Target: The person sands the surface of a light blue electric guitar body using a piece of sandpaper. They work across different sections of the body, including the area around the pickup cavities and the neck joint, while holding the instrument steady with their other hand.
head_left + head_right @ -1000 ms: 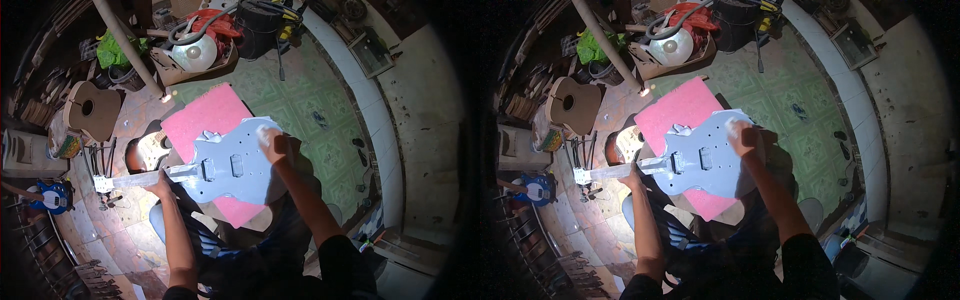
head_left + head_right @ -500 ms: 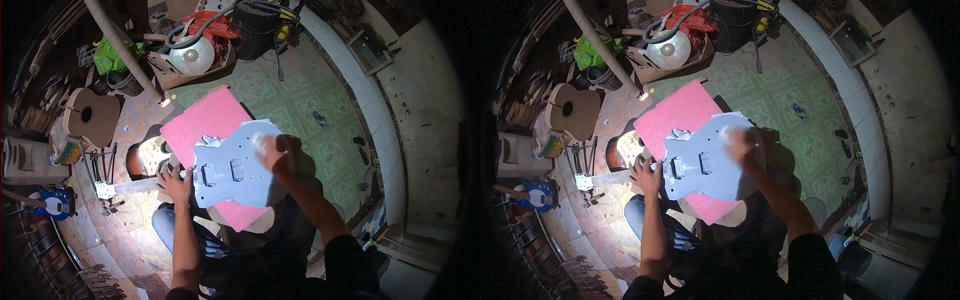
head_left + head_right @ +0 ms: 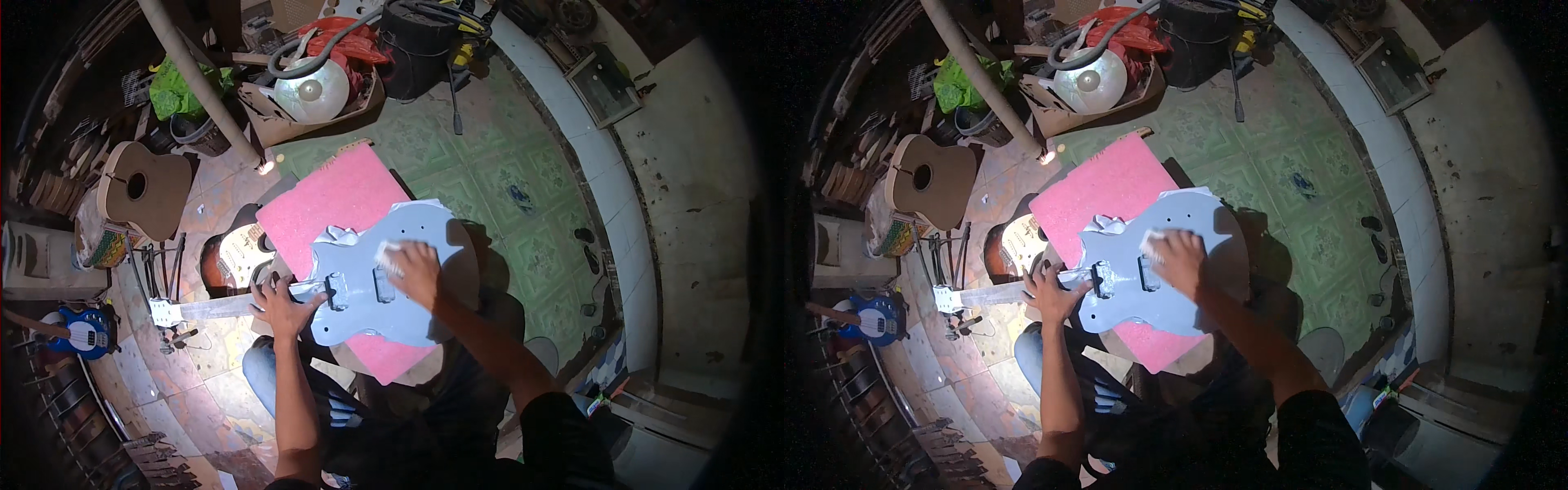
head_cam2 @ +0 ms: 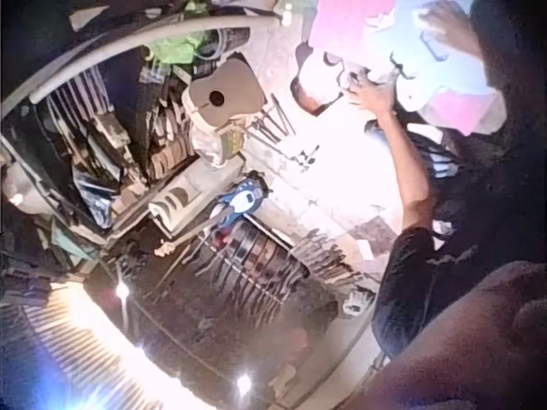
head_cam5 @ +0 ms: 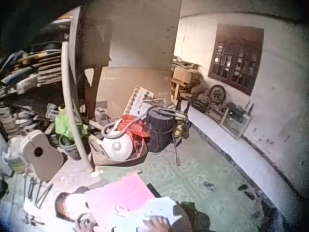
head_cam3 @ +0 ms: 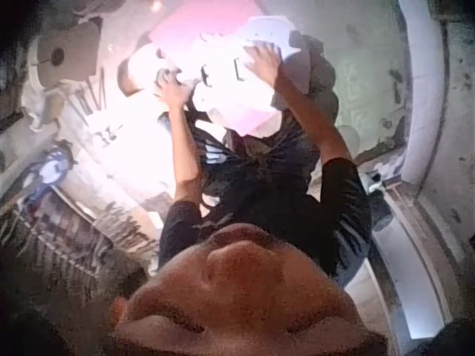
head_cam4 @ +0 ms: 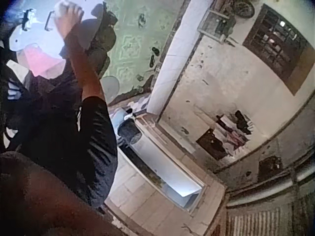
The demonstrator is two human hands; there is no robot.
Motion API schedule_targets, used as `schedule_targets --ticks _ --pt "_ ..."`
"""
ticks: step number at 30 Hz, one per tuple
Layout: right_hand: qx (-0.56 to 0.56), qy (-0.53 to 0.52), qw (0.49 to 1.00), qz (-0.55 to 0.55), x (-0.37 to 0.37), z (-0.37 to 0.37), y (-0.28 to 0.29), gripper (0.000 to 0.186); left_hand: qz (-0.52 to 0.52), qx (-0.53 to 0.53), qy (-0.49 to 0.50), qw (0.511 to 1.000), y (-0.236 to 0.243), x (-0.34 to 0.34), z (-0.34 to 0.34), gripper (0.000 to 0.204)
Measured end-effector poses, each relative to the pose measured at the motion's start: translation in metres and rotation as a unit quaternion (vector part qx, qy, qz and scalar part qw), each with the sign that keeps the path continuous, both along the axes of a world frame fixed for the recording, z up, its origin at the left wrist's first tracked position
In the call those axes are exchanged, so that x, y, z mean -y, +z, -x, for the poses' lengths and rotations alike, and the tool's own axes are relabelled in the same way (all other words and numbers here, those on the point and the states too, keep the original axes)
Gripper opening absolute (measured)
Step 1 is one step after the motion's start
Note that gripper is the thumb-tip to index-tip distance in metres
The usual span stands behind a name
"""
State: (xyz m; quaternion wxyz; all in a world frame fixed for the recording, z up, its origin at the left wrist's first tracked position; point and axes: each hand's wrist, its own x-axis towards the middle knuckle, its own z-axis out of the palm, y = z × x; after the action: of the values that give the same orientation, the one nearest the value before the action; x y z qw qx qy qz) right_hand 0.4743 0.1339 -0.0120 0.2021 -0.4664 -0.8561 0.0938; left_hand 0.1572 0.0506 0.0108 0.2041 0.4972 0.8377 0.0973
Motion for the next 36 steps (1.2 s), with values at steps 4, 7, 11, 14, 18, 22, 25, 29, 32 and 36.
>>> schedule_targets --ticks 4,7,11,14,18,22,25,29,32,36 --pt "-0.055 -0.163 0.985 -0.009 -0.051 -0.022 0.002 0.053 -0.004 0.027 -0.052 0.998 -0.004 0.000 0.001 0.103" --pt "-0.051 -0.272 0.961 -0.030 -0.051 -0.010 -0.014 0.052 -0.013 0.025 -0.058 0.998 -0.012 -0.009 -0.014 0.101" --pt "0.051 -0.025 0.998 0.031 0.015 0.073 0.004 0.059 -0.014 0.020 -0.030 0.999 -0.012 0.008 0.006 0.097" --pt "0.050 -0.109 0.993 0.011 -0.027 0.037 0.003 0.054 -0.026 0.033 -0.036 0.998 -0.010 0.004 0.004 0.098" --pt "0.010 -0.263 0.965 0.018 -0.065 -0.013 -0.008 0.053 -0.018 0.035 -0.050 0.998 -0.007 -0.006 -0.009 0.098" --pt "0.088 -0.091 0.992 0.021 0.004 0.065 -0.001 0.055 0.006 0.045 -0.040 0.998 -0.007 0.003 0.006 0.100" --pt "0.001 -0.012 1.000 0.006 -0.005 0.051 0.000 0.052 0.007 0.036 -0.050 0.998 -0.004 0.008 0.014 0.105" --pt "0.033 -0.357 0.934 -0.009 -0.093 -0.052 -0.007 0.044 -0.011 0.027 -0.131 0.991 -0.001 0.006 0.019 0.116" --pt "-0.263 -0.426 0.853 0.145 -0.102 -0.138 -0.018 0.039 0.059 0.031 -0.186 0.980 0.000 -0.011 0.031 0.120" --pt "-0.400 -0.403 0.781 0.261 -0.041 -0.151 -0.021 0.035 0.121 -0.037 -0.254 0.959 0.000 -0.009 0.084 0.119"
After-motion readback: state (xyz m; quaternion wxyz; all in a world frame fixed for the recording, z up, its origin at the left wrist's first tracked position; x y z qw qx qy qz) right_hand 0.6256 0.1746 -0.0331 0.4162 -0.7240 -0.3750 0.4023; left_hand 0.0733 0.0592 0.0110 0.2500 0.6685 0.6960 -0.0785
